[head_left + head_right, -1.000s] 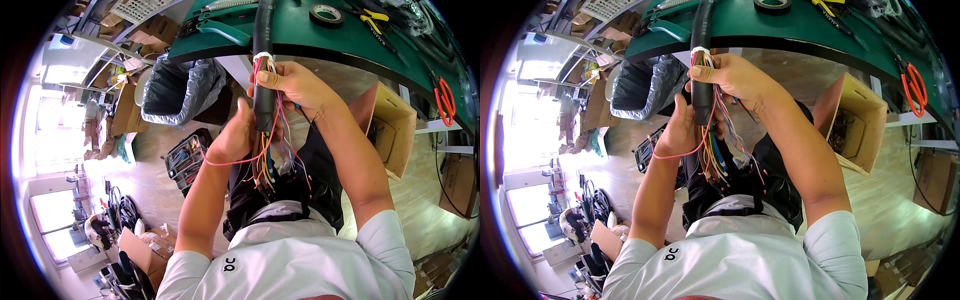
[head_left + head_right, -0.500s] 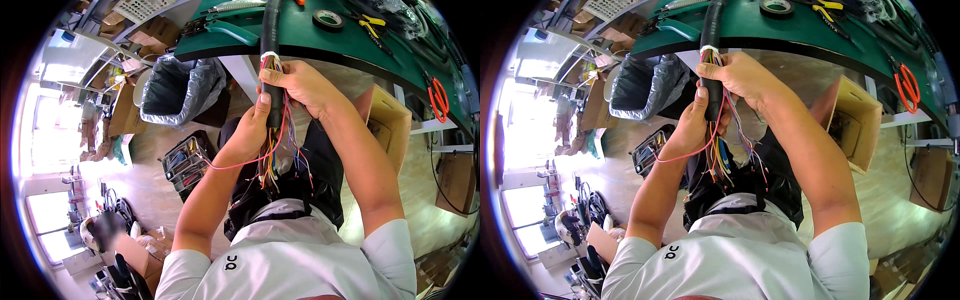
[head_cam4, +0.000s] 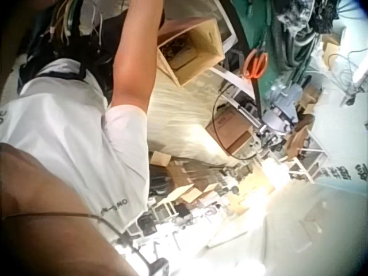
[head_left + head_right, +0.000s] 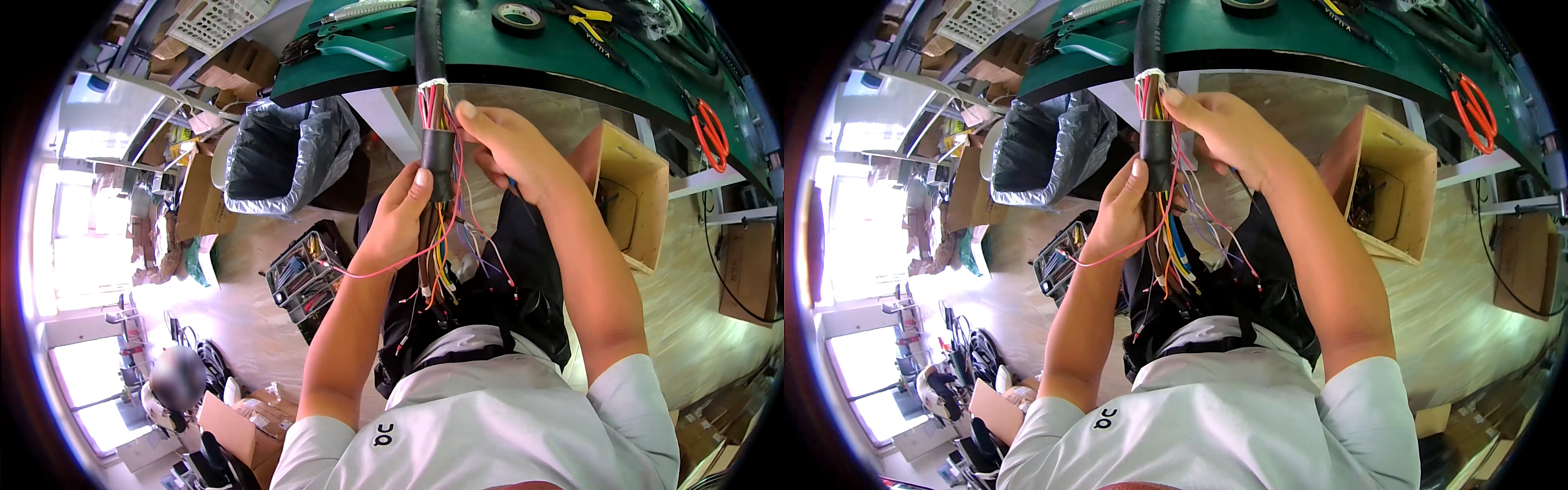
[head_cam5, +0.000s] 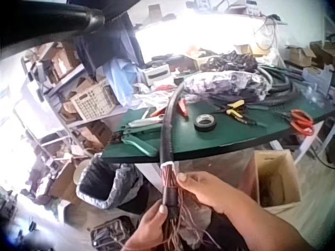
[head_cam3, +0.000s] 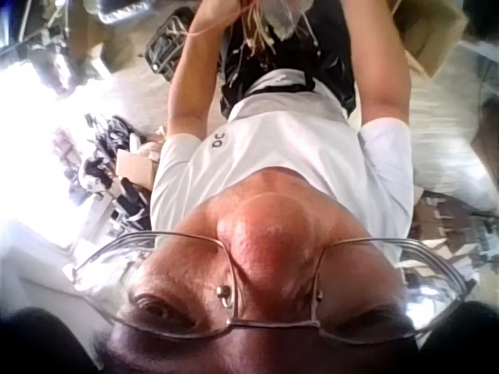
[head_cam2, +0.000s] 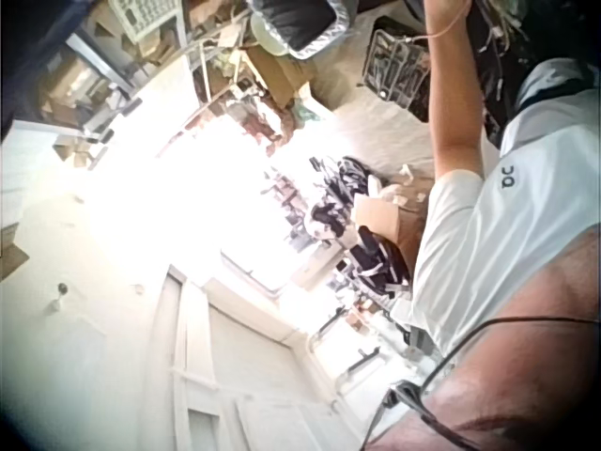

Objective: The person handles a thick black cable bundle and organizes individual colored wires by hand.

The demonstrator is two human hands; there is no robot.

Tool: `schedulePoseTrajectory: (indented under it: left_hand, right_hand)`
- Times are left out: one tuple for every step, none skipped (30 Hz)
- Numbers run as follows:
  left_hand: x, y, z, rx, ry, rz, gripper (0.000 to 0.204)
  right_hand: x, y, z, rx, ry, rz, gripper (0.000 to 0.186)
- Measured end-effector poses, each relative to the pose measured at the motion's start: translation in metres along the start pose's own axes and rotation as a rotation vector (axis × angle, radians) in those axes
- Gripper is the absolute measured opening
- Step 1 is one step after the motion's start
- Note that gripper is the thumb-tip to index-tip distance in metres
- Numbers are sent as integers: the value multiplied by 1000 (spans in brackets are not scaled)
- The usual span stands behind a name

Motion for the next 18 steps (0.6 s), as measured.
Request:
schedulePoseTrajectory:
  left_hand:
    - [1,1,1,-10,14,-9,48]
    - [2,2,-1,-8,-3,-9,47]
    - [3,3,-2,-4,-15,-11,47]
    - [4,3,-2,-1,-27,-12,46]
    - [6,2,0,9,-39,-5,46]
    - [6,0,3,25,-54,8,47]
    - [7,-3,6,41,-69,20,47]
    - [8,-1,2,76,-95,15,48]
    - [9,0,1,88,-101,9,48]
    - [10,0,-1,101,-106,3,48]
    - [10,1,-1,111,-112,-11,48]
    - [11,-3,3,118,-115,10,49]
    - [13,-4,3,123,-116,16,47]
    - [13,-4,2,128,-119,19,45]
    - [14,-4,2,134,-122,22,43]
    - [14,-6,5,194,-141,49,45]
    - [15,-6,8,195,-164,42,46]
    - [15,-7,11,197,-186,35,48]
  right_hand:
    - [8,4,1,50,74,-5,47]
    - [18,12,4,184,238,138,46]
    - [26,26,3,322,399,277,45]
    - [37,35,0,460,559,414,44]
    - [47,42,-10,329,461,327,41]
    - [61,47,-23,198,369,236,39]
    - [72,53,-35,66,275,146,36]
    - [80,58,-47,-9,202,128,33]
    - [85,64,-58,-84,124,112,30]
    - [89,70,-69,-176,82,83,29]
    - [90,73,-78,-264,37,61,27]
    - [90,77,-84,-298,-33,59,30]
    - [88,80,-89,-357,-19,95,27]
    - [85,82,-94,-411,-6,131,25]
    - [82,84,-99,-466,8,167,22]
    - [77,86,-101,-510,-8,172,28]
    - [74,82,-102,-569,-27,161,26]
    - [74,75,-102,-628,-45,151,25]
Point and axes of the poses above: each hand's wrist, its own x-axis away from the middle knuckle, its own z-axis out of the back of the hand, y = z × x, the point moved 3 cm from there along -x, towards the middle knuckle, and after that the axes turned 11 degrees about -y, right-handed, at the moved point
